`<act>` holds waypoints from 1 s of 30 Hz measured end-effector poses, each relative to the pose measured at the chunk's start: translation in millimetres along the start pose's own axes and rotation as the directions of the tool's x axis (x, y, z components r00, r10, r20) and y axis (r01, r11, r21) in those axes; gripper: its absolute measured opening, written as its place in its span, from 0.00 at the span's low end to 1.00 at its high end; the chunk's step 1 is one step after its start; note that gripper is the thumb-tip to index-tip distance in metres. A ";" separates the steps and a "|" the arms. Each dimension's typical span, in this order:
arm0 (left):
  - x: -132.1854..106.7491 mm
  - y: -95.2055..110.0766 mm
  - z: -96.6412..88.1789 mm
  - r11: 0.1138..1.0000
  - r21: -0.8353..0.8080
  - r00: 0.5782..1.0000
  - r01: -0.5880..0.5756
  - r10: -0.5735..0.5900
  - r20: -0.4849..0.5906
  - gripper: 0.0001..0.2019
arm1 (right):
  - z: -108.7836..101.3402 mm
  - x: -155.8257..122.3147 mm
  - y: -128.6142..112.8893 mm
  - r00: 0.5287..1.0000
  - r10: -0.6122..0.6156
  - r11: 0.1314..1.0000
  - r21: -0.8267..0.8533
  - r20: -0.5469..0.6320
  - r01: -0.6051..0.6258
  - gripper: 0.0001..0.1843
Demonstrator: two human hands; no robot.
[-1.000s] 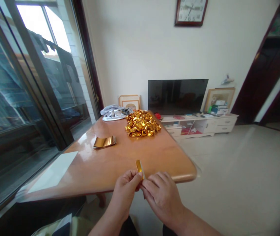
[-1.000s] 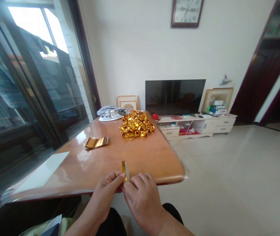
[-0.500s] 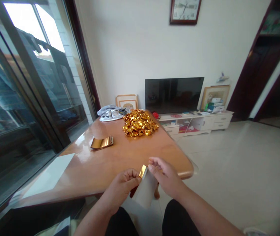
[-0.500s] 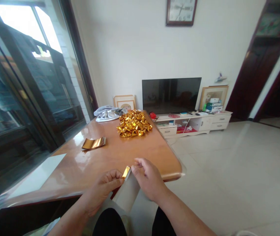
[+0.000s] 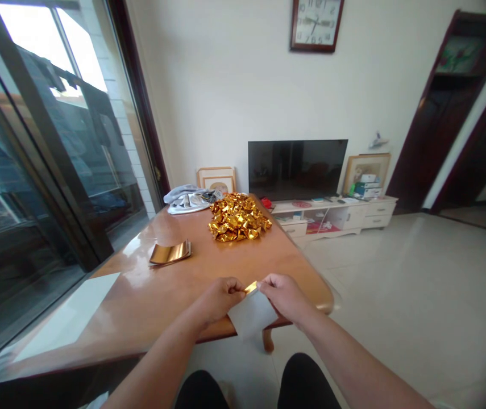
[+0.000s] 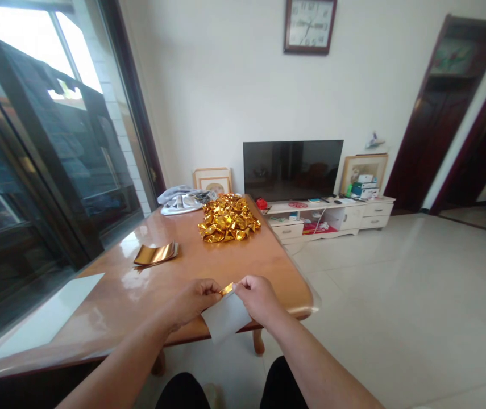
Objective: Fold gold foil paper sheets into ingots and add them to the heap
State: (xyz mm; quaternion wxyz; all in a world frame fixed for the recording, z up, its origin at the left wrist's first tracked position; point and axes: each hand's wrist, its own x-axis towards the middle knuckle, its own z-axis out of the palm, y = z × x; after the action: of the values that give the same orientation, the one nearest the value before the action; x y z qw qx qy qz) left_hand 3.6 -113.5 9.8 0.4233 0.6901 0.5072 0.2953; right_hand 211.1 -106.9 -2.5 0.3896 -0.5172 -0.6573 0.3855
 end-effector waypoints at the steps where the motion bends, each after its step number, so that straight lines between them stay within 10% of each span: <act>1: 4.9 -0.6 0.1 0.999 0.042 1.000 -0.010 0.010 -0.002 0.12 | -0.6 3.7 2.7 1.000 -0.016 0.998 -0.062 -0.025 0.014 0.16; 12: 47.7 -22.6 13.5 0.969 0.226 0.993 -0.103 0.112 -0.028 0.12 | -8.3 7.4 20.7 0.992 -0.014 0.788 -0.613 -0.122 -0.064 0.17; 30: 22.1 -6.1 21.8 0.672 0.712 0.961 -0.206 0.274 0.019 0.17 | -0.9 0.4 15.9 0.992 -0.065 0.619 -0.784 -0.104 -0.042 0.12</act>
State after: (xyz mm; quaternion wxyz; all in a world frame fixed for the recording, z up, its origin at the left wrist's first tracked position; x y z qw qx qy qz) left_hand 26.0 -97.9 -6.2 0.0605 0.8459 0.5045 0.1618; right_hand 217.8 -103.8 -16.6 0.1667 -0.6537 -0.7378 0.0253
